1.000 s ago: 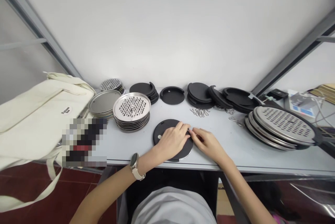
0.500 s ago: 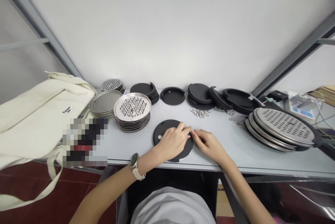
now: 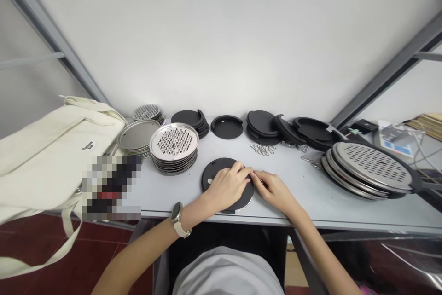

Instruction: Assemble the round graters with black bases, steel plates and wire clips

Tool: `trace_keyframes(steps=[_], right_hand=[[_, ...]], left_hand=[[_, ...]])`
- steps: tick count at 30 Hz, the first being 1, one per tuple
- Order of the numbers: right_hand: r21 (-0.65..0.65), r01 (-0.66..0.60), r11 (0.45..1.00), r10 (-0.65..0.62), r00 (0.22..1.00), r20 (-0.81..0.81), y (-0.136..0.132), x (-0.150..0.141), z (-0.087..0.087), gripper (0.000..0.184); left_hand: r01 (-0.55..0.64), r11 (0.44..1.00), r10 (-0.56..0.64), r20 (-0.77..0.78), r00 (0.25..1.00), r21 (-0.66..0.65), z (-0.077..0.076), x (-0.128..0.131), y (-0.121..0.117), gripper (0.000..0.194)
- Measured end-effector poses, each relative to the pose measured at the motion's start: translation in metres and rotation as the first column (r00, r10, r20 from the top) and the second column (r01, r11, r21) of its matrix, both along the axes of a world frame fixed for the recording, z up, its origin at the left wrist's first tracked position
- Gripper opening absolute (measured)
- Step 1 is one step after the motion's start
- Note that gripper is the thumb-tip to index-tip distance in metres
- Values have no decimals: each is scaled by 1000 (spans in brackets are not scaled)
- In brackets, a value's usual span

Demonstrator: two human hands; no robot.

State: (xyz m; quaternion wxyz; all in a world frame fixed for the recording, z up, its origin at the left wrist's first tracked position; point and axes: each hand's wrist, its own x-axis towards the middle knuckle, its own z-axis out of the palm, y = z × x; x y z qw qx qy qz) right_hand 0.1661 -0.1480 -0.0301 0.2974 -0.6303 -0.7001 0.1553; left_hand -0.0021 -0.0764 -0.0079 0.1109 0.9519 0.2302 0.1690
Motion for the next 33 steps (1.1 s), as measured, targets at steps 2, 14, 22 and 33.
trace_keyframes(steps=[2,14,22,33], right_hand=[[-4,-7,1000,7,1000,-7,0,0,1,31],[-7,18,1000,-18,1000,-4,-2,1,0,37],[8,-9,1000,10,1000,-11,-1,0,1,36],[28,-13,1000,12,1000,17,-3,1,-2,30]], left_hand=[[0,1000,0,-1,1000,-5,0,0,0,31],[17,999,-14,70,997,-35,3,0,0,35],[59,998,-56,84,995,-35,4,1,0,39],[68,996,-63,82,995,-57,4,1,1,27]])
